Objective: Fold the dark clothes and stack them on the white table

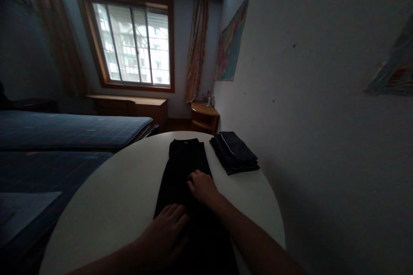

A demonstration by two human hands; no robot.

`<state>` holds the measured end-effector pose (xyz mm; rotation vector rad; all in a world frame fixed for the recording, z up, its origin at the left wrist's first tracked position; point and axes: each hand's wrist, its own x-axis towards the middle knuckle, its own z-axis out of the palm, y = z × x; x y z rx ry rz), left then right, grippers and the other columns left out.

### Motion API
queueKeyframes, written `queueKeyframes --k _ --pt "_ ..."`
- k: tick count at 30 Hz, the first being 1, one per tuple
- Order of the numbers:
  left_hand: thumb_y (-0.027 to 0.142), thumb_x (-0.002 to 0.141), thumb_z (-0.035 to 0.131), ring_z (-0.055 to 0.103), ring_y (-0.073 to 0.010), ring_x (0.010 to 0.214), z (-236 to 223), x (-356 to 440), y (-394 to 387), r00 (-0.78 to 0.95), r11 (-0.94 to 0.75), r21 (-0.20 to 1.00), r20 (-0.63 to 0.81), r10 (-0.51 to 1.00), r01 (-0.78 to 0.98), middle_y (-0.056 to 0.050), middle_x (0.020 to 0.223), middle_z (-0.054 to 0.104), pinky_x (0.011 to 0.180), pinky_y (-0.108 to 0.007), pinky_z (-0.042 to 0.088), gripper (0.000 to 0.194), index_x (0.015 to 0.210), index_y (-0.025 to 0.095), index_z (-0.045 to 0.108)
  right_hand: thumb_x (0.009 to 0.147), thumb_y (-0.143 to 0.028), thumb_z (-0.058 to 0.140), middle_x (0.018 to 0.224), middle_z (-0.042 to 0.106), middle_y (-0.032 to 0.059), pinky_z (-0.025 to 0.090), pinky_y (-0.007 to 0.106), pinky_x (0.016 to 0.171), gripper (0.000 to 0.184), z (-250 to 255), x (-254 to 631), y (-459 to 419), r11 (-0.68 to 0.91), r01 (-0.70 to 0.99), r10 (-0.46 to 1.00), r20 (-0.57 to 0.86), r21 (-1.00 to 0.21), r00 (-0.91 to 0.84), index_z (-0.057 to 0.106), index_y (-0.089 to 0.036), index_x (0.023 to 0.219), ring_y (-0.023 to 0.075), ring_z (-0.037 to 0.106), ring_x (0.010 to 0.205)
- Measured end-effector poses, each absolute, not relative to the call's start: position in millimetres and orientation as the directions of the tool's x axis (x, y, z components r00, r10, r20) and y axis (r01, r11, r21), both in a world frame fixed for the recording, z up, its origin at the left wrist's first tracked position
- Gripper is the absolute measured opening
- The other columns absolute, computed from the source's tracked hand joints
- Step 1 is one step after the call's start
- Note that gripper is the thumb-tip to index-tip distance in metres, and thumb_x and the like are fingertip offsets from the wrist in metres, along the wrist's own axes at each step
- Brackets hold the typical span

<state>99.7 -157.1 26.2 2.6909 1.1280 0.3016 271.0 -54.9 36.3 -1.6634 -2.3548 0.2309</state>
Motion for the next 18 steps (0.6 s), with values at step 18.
queueKeyframes --k 18 --pt "0.046 0.091 0.051 0.041 -0.0320 0.138 12.3 93.1 -125.2 0.706 -0.672 0.375 0.061 0.706 0.639 -0.013 0.151 0.044 0.113 -0.051 0.036 0.057 0.141 0.019 0.046 0.083 -0.029 0.059 0.103 0.067 0.0084 0.044 0.030 0.078 0.019 20.1 242.9 16.3 0.172 0.951 0.979 0.151 -0.257 -0.136 0.064 -0.018 0.097 0.0210 0.064 0.093"
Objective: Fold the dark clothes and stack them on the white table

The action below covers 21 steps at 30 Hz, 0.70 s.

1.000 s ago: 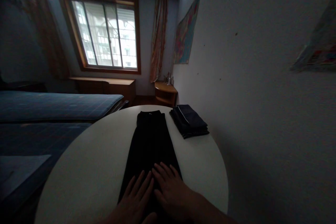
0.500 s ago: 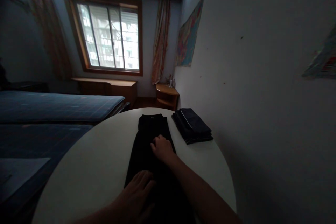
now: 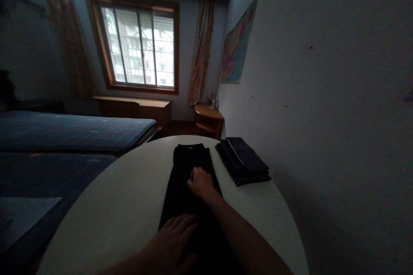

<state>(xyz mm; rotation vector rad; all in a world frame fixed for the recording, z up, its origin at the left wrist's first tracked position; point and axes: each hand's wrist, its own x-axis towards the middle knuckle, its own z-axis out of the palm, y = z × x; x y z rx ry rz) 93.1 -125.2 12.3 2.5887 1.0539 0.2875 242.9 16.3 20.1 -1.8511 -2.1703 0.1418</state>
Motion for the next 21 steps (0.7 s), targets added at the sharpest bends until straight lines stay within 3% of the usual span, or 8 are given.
queueKeyframes --k 2,4,7,9,16,21 --pt "0.032 0.092 0.046 0.052 -0.0270 0.128 23.4 91.2 -107.1 0.611 -0.609 0.349 0.121 0.783 0.712 -0.010 0.139 0.056 0.109 -0.044 0.042 0.041 0.130 0.019 0.056 0.082 -0.033 0.060 0.101 0.068 0.0078 0.045 0.030 0.077 0.022 22.2 243.5 28.6 0.177 0.944 0.980 0.134 -0.279 -0.144 0.064 -0.018 0.098 0.0209 0.065 0.092" --pt "0.025 0.089 0.046 0.045 -0.0283 0.135 27.5 87.2 -83.2 0.529 -0.556 0.284 0.173 0.831 0.781 -0.014 0.144 0.052 0.113 -0.045 0.036 0.044 0.131 0.013 0.055 0.085 -0.033 0.058 0.102 0.069 0.0078 0.045 0.029 0.077 0.022 26.2 243.0 45.2 0.183 0.940 0.980 0.127 -0.289 -0.152 0.065 -0.018 0.099 0.0207 0.066 0.093" --pt "0.029 0.089 0.047 0.020 -0.0307 0.148 16.5 78.3 -49.9 0.425 -0.469 0.228 0.215 0.879 0.853 -0.017 0.159 0.027 0.119 -0.049 0.024 0.061 0.145 0.008 0.039 0.088 -0.030 0.055 0.107 0.070 0.0072 0.045 0.028 0.080 0.022 32.9 238.6 73.8 0.219 0.933 0.973 0.139 -0.285 -0.185 0.066 -0.019 0.103 0.0197 0.065 0.099" --pt "0.033 0.091 0.045 0.015 -0.0292 0.149 3.9 72.7 -36.7 0.401 -0.442 0.233 0.203 0.893 0.866 -0.015 0.162 0.020 0.120 -0.050 0.022 0.065 0.150 0.009 0.031 0.090 -0.028 0.053 0.110 0.070 0.0071 0.045 0.028 0.082 0.023 37.2 232.8 92.4 0.247 0.928 0.966 0.147 -0.279 -0.213 0.067 -0.019 0.106 0.0195 0.065 0.101" --pt "0.047 0.095 0.038 0.006 -0.0291 0.149 -11.0 66.8 -34.2 0.431 -0.446 0.244 0.111 0.895 0.861 -0.009 0.163 0.009 0.120 -0.053 0.017 0.070 0.155 0.015 0.023 0.092 -0.033 0.056 0.125 0.066 0.0045 0.043 0.028 0.095 0.029 46.8 200.2 145.0 0.357 0.900 0.931 0.171 -0.250 -0.322 0.064 -0.024 0.119 0.0191 0.058 0.116" --pt "0.048 0.096 0.037 0.003 -0.0291 0.149 -1.5 67.6 -36.5 0.443 -0.442 0.260 0.061 0.895 0.858 -0.009 0.162 0.008 0.121 -0.053 0.014 0.071 0.156 0.014 0.020 0.093 -0.044 0.053 0.128 0.064 0.0098 0.043 0.035 0.097 0.039 40.1 179.4 175.9 0.312 0.925 0.948 0.136 -0.216 -0.288 0.063 -0.021 0.124 0.0249 0.055 0.120"
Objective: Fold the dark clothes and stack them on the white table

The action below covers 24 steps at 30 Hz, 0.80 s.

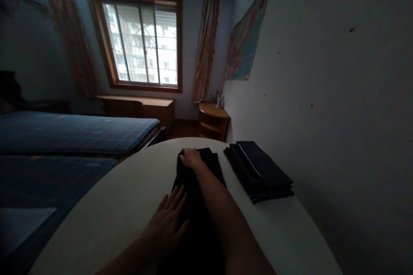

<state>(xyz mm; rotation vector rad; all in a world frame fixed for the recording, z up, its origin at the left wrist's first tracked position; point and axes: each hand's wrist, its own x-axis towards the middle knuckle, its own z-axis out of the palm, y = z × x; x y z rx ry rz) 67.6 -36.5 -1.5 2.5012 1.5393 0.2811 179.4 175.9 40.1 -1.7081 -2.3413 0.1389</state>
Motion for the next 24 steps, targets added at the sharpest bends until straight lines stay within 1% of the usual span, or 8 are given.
queueKeyframes --k 4,6,9,13,16,19,22,24 --pt "0.046 0.095 0.039 0.001 -0.0292 0.149 1.5 67.9 -37.6 0.445 -0.437 0.279 0.038 0.895 0.855 -0.009 0.163 0.007 0.121 -0.053 0.012 0.072 0.156 0.014 0.019 0.090 -0.054 0.054 0.121 0.067 0.0146 0.043 0.041 0.096 0.044 32.2 167.5 193.6 0.246 0.950 0.969 0.085 -0.195 -0.233 0.071 -0.019 0.112 0.0319 0.053 0.121" --pt "0.046 0.095 0.041 0.000 -0.0295 0.149 0.1 68.0 -37.9 0.445 -0.439 0.285 0.045 0.894 0.852 -0.009 0.162 0.006 0.121 -0.053 0.012 0.073 0.156 0.013 0.019 0.089 -0.054 0.055 0.122 0.067 0.0130 0.043 0.043 0.095 0.042 29.9 163.0 200.4 0.223 0.954 0.974 0.073 -0.203 -0.212 0.071 -0.022 0.110 0.0327 0.053 0.121" --pt "0.047 0.095 0.042 -0.002 -0.0312 0.149 -3.1 68.2 -38.2 0.443 -0.439 0.298 0.060 0.895 0.847 -0.010 0.162 0.001 0.121 -0.054 0.014 0.074 0.156 0.014 0.017 0.096 -0.051 0.044 0.127 0.065 0.0090 0.042 0.045 0.096 0.041 28.1 158.8 208.5 0.185 0.954 0.982 0.089 -0.236 -0.168 0.065 -0.028 0.122 0.0302 0.052 0.122" --pt "0.047 0.094 0.044 -0.004 -0.0340 0.148 -5.1 69.2 -38.4 0.425 -0.418 0.306 0.049 0.904 0.855 -0.012 0.162 -0.003 0.120 -0.056 0.014 0.076 0.157 0.015 0.016 0.100 -0.049 0.034 0.131 0.062 0.0090 0.040 0.047 0.098 0.044 23.8 158.1 213.6 0.162 0.947 0.985 0.107 -0.277 -0.137 0.059 -0.027 0.130 0.0288 0.051 0.124" --pt "0.047 0.093 0.045 -0.004 -0.0349 0.147 -4.1 69.8 -38.5 0.413 -0.406 0.306 0.043 0.910 0.861 -0.013 0.161 -0.002 0.120 -0.057 0.013 0.077 0.157 0.015 0.016 0.098 -0.050 0.042 0.128 0.065 0.0057 0.041 0.045 0.098 0.040 19.6 160.5 214.1 0.217 0.929 0.976 0.070 -0.300 -0.206 0.063 -0.028 0.124 0.0276 0.053 0.123" --pt "0.048 0.093 0.046 -0.003 -0.0356 0.147 -3.3 69.6 -38.5 0.408 -0.402 0.308 0.045 0.912 0.863 -0.013 0.161 -0.001 0.119 -0.058 0.014 0.077 0.157 0.015 0.017 0.096 -0.040 0.047 0.130 0.064 0.0006 0.041 0.039 0.101 0.037 19.7 166.8 216.4 0.292 0.901 0.954 0.036 -0.320 -0.297 0.060 -0.032 0.130 0.0228 0.053 0.124" --pt "0.049 0.093 0.045 -0.003 -0.0360 0.148 -3.7 69.6 -38.2 0.405 -0.400 0.305 0.052 0.913 0.864 -0.013 0.162 0.000 0.119 -0.059 0.013 0.078 0.157 0.016 0.016 0.091 -0.031 0.053 0.131 0.064 -0.0008 0.041 0.032 0.100 0.047 25.0 179.2 220.8 0.336 0.882 0.937 0.020 -0.332 -0.349 0.052 -0.031 0.138 0.0190 0.055 0.123" --pt "0.049 0.093 0.046 -0.003 -0.0364 0.148 -4.0 69.8 -38.1 0.400 -0.395 0.309 0.049 0.915 0.865 -0.012 0.162 0.001 0.119 -0.059 0.013 0.078 0.157 0.017 0.015 0.090 -0.031 0.054 0.125 0.067 0.0001 0.043 0.031 0.097 0.048 29.5 189.7 222.6 0.337 0.882 0.935 0.008 -0.329 -0.354 0.054 -0.029 0.137 0.0193 0.058 0.118"
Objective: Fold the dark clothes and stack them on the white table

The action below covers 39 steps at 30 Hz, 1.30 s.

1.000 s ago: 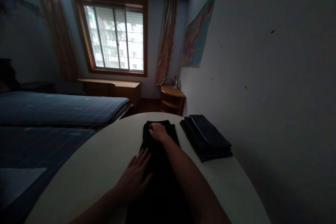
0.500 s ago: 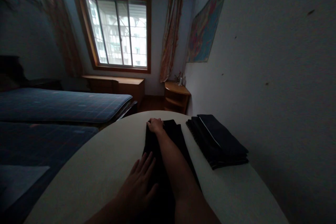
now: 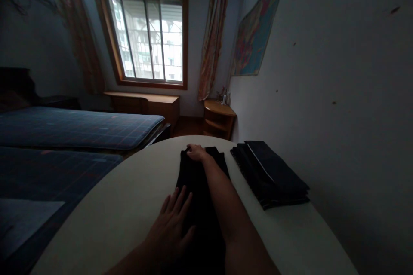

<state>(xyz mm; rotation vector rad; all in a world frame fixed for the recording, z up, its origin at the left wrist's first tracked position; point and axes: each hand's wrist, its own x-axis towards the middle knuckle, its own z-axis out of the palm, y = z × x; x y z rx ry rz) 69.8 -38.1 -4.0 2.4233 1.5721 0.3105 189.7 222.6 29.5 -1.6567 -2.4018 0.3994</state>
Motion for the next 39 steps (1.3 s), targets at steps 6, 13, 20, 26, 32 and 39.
queueKeyframes --k 6,13,20,26,32,39 --pt "0.048 0.093 0.046 0.001 -0.0372 0.148 -1.6 69.8 -38.3 0.402 -0.399 0.312 0.057 0.914 0.862 -0.009 0.163 0.003 0.118 -0.062 0.013 0.074 0.156 0.023 0.018 0.086 -0.025 0.057 0.122 0.068 0.0016 0.042 0.036 0.097 0.040 37.4 210.4 212.8 0.327 0.907 0.944 0.041 -0.264 -0.328 0.062 -0.029 0.126 0.0223 0.059 0.115" --pt "0.050 0.093 0.045 0.001 -0.0355 0.148 0.5 69.7 -37.6 0.400 -0.395 0.292 0.046 0.916 0.871 -0.009 0.163 0.005 0.119 -0.059 0.013 0.074 0.156 0.023 0.019 0.094 -0.024 0.048 0.134 0.058 0.0100 0.034 0.041 0.105 0.037 39.2 197.2 180.4 0.365 0.911 0.926 0.172 -0.190 -0.335 0.060 -0.025 0.129 0.0261 0.049 0.126" --pt "0.049 0.091 0.047 0.003 -0.0359 0.148 -3.0 70.6 -36.4 0.387 -0.388 0.275 0.059 0.920 0.880 -0.009 0.163 0.009 0.119 -0.059 0.014 0.074 0.156 0.023 0.022 0.097 -0.057 0.037 0.153 0.042 0.0048 0.028 0.043 0.113 0.054 13.2 188.5 138.3 0.510 0.834 0.857 0.040 -0.213 -0.514 0.047 -0.031 0.144 0.0260 0.036 0.140" --pt "0.051 0.092 0.046 0.007 -0.0340 0.149 -4.6 67.8 -33.9 0.393 -0.398 0.270 0.076 0.917 0.877 -0.008 0.163 0.013 0.119 -0.056 0.014 0.072 0.155 0.024 0.025 0.100 -0.056 0.028 0.161 0.024 0.0083 0.014 0.046 0.119 0.061 6.0 185.0 133.2 0.465 0.851 0.875 -0.020 -0.243 -0.484 0.034 -0.024 0.152 0.0269 0.015 0.149" --pt "0.051 0.091 0.047 0.009 -0.0338 0.149 -3.7 68.0 -33.1 0.380 -0.389 0.250 0.084 0.921 0.887 -0.008 0.162 0.016 0.119 -0.054 0.015 0.072 0.155 0.024 0.027 0.100 -0.055 0.030 0.159 0.030 0.0076 0.014 0.049 0.119 0.057 27.7 213.4 97.8 0.485 0.851 0.869 -0.001 -0.204 -0.495 0.044 -0.025 0.147 0.0283 0.017 0.149" --pt "0.036 0.092 0.046 0.019 -0.0297 0.148 -2.2 71.0 -32.0 0.339 -0.362 0.279 0.128 0.932 0.889 -0.007 0.160 0.027 0.119 -0.052 0.019 0.059 0.150 0.023 0.038 0.099 -0.060 0.028 0.162 0.022 0.0044 0.012 0.055 0.118 0.060 13.4 257.1 42.9 0.518 0.817 0.841 -0.024 -0.254 -0.541 0.031 -0.032 0.152 0.0297 0.014 0.149"
